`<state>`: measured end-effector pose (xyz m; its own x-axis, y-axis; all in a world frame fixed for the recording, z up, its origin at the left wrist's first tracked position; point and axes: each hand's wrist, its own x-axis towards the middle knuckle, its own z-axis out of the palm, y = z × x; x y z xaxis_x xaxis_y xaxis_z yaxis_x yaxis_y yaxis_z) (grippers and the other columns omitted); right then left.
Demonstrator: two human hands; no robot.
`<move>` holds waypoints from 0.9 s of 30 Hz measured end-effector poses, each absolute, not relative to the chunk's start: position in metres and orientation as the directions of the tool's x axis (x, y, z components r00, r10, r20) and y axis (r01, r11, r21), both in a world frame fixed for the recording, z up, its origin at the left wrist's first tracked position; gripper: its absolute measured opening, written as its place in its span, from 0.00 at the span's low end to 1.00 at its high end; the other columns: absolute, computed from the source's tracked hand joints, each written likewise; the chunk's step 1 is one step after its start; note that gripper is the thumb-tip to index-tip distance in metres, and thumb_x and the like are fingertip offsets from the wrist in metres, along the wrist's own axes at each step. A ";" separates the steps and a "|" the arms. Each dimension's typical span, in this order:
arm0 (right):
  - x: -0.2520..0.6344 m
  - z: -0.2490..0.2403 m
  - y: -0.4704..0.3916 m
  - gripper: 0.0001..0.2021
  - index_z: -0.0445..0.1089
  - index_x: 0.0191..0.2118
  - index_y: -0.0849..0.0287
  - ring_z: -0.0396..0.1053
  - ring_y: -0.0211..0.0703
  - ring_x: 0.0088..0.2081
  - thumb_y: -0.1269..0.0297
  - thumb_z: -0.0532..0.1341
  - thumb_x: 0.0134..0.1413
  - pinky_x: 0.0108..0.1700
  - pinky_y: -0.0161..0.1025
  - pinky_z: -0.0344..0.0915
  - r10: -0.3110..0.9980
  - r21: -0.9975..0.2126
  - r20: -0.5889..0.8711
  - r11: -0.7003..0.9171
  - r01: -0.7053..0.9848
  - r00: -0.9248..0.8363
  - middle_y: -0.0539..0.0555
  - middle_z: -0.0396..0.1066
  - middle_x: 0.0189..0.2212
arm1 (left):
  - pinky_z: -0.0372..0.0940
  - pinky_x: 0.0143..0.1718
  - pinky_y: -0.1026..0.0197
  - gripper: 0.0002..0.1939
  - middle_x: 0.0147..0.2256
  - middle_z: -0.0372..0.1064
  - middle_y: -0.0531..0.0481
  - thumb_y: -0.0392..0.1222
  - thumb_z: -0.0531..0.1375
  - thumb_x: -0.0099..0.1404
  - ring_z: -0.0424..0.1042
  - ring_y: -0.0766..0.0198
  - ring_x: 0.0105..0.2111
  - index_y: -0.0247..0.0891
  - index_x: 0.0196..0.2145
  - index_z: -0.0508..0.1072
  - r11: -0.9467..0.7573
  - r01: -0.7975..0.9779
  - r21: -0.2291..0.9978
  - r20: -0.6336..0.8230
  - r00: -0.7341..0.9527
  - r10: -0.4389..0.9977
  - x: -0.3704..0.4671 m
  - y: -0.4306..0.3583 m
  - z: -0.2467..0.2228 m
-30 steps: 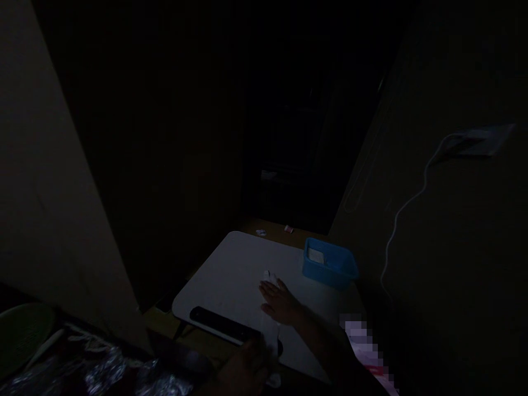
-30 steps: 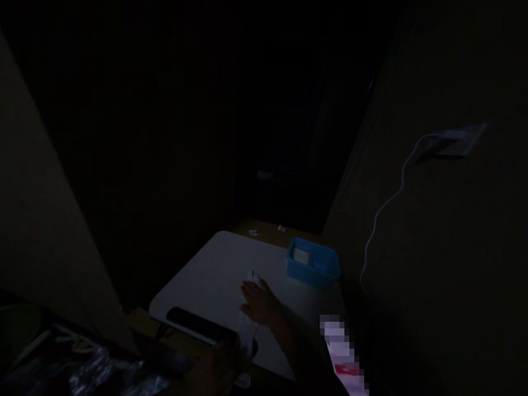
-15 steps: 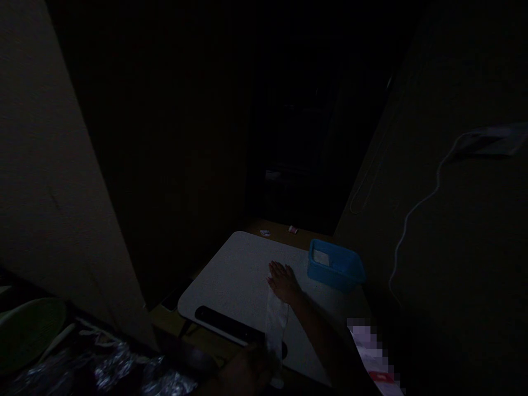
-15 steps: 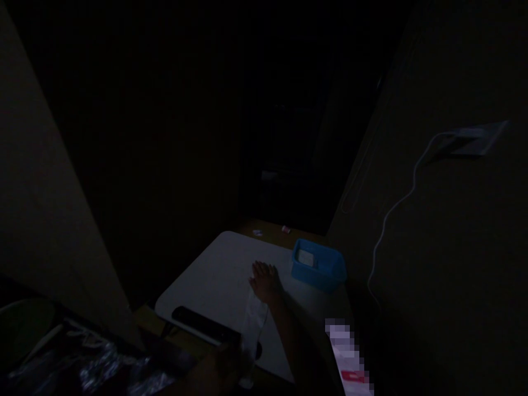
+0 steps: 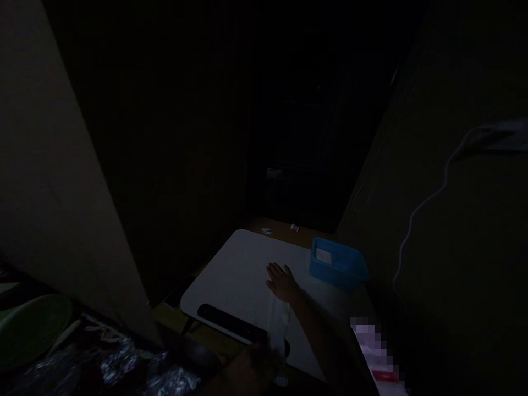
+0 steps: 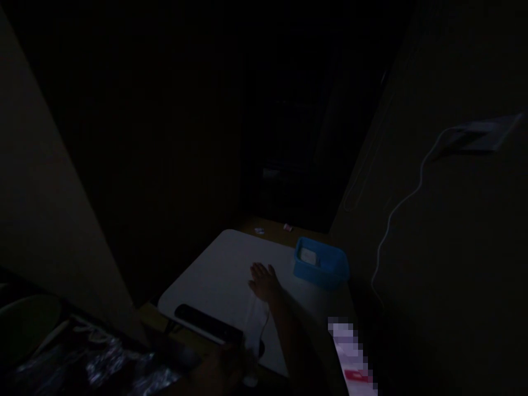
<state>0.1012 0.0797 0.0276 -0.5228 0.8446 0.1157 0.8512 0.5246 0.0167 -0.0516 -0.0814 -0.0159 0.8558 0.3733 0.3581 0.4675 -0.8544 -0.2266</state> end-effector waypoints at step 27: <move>0.089 0.027 0.090 0.24 0.48 0.58 0.55 0.40 0.44 0.59 0.54 0.37 0.58 0.56 0.53 0.34 0.881 -0.009 0.155 0.454 0.891 -0.447 0.54 0.46 0.59 | 0.60 0.42 0.61 0.11 0.39 0.69 0.47 0.37 0.53 0.62 0.68 0.64 0.38 0.34 0.43 0.62 -0.883 0.443 -0.155 0.322 0.868 0.379 -0.055 -0.087 0.007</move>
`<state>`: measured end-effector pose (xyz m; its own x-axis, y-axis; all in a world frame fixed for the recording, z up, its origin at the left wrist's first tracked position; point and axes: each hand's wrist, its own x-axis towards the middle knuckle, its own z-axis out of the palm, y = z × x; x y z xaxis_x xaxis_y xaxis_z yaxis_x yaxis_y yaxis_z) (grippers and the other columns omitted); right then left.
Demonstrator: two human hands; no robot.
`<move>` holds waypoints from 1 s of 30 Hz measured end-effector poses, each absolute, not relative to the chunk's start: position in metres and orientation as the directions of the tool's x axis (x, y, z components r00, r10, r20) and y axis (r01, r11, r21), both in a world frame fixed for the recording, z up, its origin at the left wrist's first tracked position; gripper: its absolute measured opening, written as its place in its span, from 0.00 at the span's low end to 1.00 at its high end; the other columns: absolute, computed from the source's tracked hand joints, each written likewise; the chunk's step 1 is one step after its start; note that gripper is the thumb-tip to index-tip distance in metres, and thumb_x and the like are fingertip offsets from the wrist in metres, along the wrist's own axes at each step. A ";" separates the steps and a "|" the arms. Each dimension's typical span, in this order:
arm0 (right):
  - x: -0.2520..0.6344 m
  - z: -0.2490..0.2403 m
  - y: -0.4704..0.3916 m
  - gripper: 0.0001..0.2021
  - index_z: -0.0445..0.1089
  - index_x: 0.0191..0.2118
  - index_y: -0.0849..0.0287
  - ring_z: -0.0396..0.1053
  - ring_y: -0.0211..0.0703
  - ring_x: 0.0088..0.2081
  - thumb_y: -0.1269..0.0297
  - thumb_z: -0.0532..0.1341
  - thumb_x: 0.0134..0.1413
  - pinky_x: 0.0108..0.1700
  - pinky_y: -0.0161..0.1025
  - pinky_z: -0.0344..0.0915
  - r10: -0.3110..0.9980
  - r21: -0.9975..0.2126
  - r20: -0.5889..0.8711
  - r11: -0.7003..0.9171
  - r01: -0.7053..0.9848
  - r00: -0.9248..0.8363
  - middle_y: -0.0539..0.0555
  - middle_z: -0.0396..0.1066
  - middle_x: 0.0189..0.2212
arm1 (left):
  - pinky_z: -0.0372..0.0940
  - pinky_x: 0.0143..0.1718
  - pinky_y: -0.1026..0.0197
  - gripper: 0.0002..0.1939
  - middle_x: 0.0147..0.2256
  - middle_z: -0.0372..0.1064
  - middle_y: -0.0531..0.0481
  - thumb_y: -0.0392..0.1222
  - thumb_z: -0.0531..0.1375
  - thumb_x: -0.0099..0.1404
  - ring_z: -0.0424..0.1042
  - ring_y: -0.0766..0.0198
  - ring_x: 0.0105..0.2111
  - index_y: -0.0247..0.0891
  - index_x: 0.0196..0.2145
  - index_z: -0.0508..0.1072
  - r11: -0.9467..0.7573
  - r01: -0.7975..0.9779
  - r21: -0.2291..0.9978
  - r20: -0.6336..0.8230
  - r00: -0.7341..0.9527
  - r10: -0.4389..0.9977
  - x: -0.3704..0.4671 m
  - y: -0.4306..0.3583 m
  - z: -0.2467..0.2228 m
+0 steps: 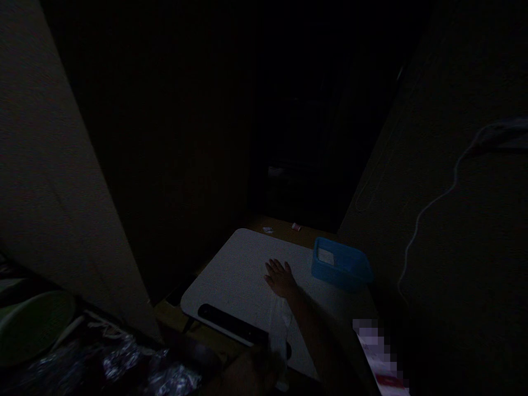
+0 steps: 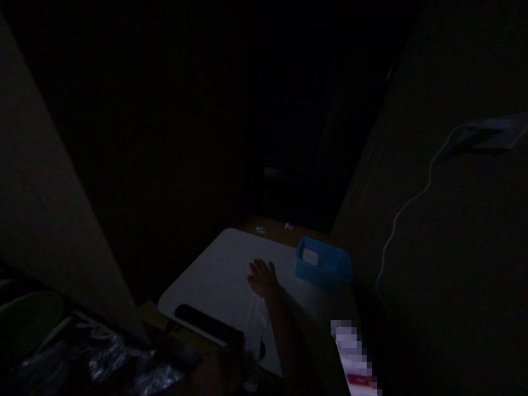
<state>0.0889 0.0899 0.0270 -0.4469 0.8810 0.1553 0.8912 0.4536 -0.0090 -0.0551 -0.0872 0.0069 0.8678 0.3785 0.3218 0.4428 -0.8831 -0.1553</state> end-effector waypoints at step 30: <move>0.092 0.024 0.090 0.24 0.47 0.58 0.54 0.39 0.46 0.59 0.54 0.37 0.58 0.55 0.55 0.31 0.951 0.019 0.159 0.266 0.964 -0.266 0.55 0.46 0.59 | 0.61 0.40 0.60 0.11 0.36 0.70 0.47 0.35 0.52 0.61 0.68 0.64 0.35 0.32 0.43 0.62 -0.886 0.428 -0.181 0.295 0.883 0.366 -0.053 -0.087 0.011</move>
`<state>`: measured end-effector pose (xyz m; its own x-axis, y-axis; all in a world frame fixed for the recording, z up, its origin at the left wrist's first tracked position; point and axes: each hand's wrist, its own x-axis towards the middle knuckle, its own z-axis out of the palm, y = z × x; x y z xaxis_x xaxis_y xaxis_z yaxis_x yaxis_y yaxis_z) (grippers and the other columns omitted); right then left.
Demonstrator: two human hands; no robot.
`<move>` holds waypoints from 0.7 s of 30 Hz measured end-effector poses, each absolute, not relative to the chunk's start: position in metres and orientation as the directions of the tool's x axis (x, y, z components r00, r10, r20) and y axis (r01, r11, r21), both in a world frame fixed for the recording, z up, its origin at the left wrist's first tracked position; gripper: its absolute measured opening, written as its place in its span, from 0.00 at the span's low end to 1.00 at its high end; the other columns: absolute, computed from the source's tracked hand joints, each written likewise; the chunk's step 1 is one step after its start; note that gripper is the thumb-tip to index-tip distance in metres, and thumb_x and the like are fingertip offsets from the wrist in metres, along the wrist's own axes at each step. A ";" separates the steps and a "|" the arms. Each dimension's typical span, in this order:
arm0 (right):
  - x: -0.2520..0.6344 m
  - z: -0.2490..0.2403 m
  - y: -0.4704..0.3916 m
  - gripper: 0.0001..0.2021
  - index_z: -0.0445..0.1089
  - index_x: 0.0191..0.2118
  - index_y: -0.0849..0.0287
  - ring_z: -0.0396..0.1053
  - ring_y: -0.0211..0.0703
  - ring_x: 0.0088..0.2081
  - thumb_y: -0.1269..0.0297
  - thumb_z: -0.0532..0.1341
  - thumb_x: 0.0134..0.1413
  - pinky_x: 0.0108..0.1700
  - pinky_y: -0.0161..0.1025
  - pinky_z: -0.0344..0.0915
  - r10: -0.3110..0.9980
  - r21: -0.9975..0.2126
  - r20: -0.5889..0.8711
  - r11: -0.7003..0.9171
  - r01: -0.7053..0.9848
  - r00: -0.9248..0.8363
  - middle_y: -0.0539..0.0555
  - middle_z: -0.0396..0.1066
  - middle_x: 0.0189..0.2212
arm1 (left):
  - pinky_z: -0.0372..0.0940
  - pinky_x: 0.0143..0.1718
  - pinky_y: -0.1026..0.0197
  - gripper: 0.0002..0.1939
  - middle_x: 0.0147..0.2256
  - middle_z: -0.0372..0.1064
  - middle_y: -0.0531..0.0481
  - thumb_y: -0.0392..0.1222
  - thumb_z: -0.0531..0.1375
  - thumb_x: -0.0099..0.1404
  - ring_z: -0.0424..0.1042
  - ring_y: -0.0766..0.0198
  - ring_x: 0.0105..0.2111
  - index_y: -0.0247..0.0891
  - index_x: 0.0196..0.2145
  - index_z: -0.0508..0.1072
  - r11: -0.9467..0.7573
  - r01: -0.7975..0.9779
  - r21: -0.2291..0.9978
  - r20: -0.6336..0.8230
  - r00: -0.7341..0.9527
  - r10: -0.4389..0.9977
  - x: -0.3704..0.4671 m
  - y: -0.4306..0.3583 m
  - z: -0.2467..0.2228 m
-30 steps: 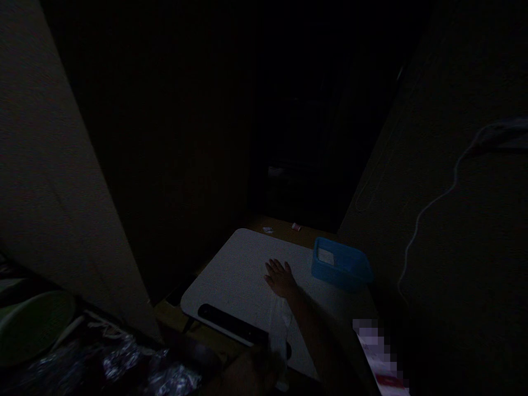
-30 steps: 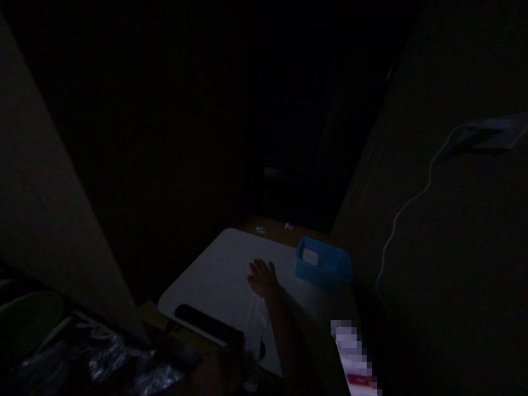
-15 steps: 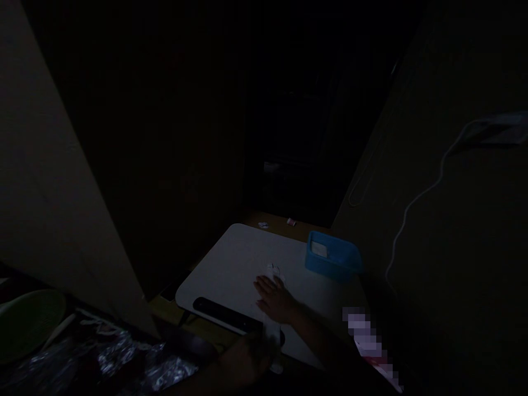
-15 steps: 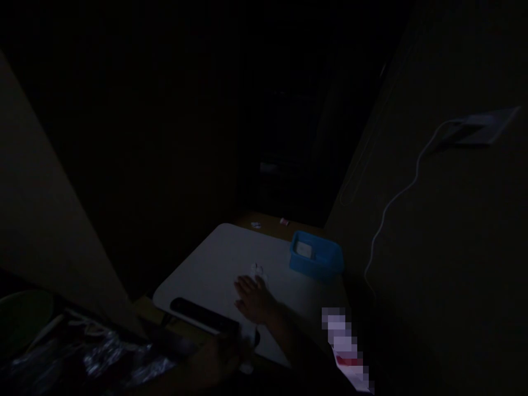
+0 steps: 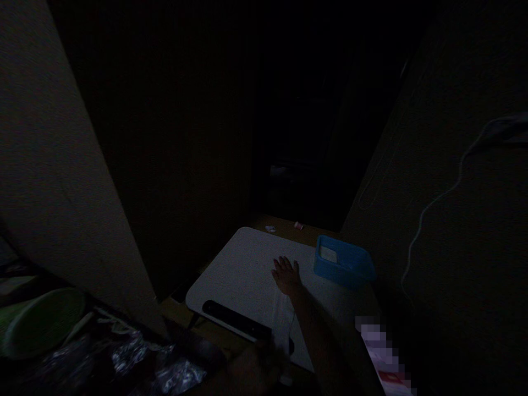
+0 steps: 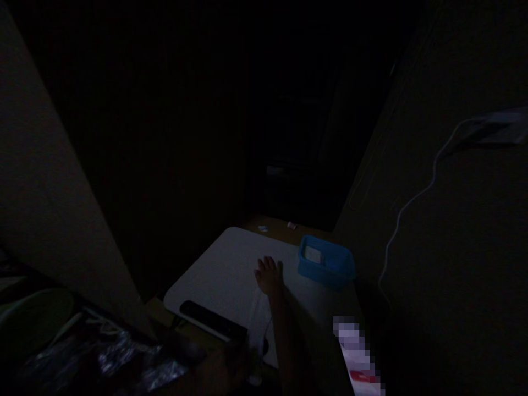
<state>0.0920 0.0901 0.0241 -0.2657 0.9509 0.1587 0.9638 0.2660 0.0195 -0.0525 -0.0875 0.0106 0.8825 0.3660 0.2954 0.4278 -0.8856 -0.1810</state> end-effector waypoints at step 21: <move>0.093 0.024 0.029 0.25 0.44 0.59 0.54 0.38 0.44 0.60 0.52 0.36 0.58 0.57 0.52 0.32 0.859 -0.068 0.113 0.509 0.858 -0.500 0.54 0.42 0.60 | 0.62 0.34 0.63 0.07 0.31 0.70 0.50 0.34 0.52 0.61 0.68 0.67 0.29 0.33 0.39 0.62 -0.898 0.407 -0.164 0.354 0.874 0.332 -0.052 -0.083 0.006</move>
<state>0.0930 0.0290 0.0237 -0.4997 0.8587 0.1134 0.8583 0.5085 -0.0684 -0.0519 -0.0833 0.0057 0.8744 0.3316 0.3543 0.4072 -0.8985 -0.1641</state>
